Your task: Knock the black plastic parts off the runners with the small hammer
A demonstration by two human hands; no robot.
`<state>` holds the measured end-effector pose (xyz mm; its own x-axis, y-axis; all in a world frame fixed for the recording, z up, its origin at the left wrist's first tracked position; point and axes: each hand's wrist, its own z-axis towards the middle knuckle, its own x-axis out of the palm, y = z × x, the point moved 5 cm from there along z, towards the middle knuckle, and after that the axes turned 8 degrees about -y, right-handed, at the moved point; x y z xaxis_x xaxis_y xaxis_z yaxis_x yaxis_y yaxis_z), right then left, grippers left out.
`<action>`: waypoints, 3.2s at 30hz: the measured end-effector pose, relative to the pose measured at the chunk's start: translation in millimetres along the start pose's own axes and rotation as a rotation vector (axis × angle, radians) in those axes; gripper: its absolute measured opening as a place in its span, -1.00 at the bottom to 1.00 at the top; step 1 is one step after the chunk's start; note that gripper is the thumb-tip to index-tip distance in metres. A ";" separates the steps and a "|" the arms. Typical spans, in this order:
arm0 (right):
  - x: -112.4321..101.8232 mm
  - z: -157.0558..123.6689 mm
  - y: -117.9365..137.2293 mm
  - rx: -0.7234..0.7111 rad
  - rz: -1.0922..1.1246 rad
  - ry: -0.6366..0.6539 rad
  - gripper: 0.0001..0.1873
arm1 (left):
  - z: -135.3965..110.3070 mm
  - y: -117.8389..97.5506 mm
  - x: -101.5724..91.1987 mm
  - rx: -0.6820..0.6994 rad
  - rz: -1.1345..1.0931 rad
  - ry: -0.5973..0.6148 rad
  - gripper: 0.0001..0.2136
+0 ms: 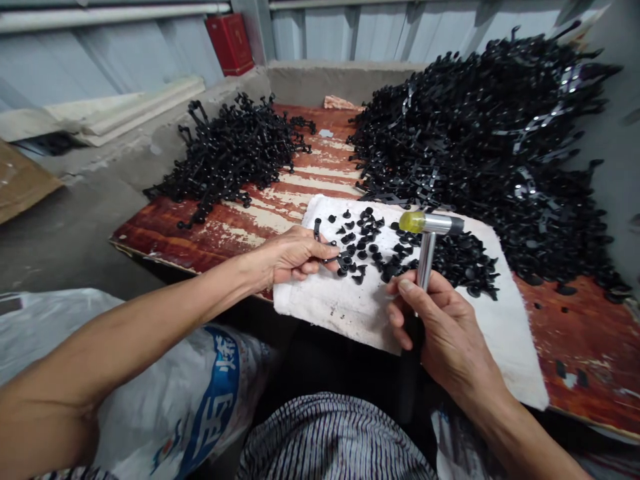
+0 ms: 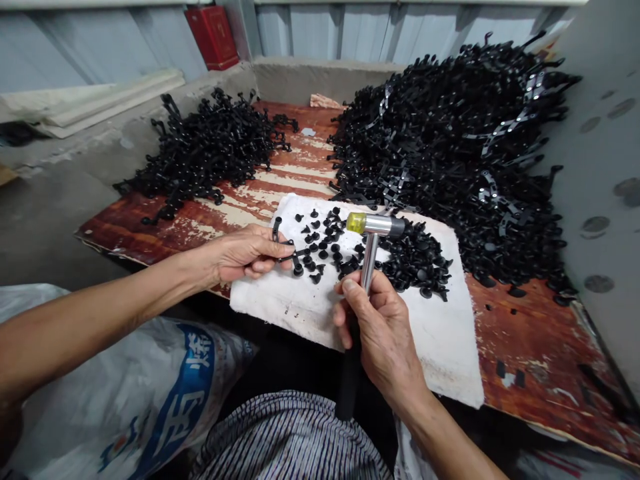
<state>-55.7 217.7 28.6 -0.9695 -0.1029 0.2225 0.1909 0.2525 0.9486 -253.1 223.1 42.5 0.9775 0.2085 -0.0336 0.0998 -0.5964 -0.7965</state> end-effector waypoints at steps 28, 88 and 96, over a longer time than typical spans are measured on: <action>-4.8 1.9 -4.0 -0.014 -0.011 0.037 -0.74 | 1.6 0.6 2.8 -0.041 0.025 -0.007 -0.75; -21.4 -22.3 30.7 -0.968 -1.095 0.200 -0.51 | -27.6 -19.3 -15.6 0.302 0.363 -0.028 -0.84; -10.9 -13.5 23.0 -0.931 -1.263 0.267 -0.44 | -30.6 2.0 -15.6 0.228 0.518 0.092 -0.82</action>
<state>-38.7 211.6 51.0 -0.5358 0.0351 -0.8436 -0.5594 -0.7631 0.3236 -262.4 195.0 59.9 0.9014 -0.1410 -0.4093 -0.4289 -0.4186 -0.8005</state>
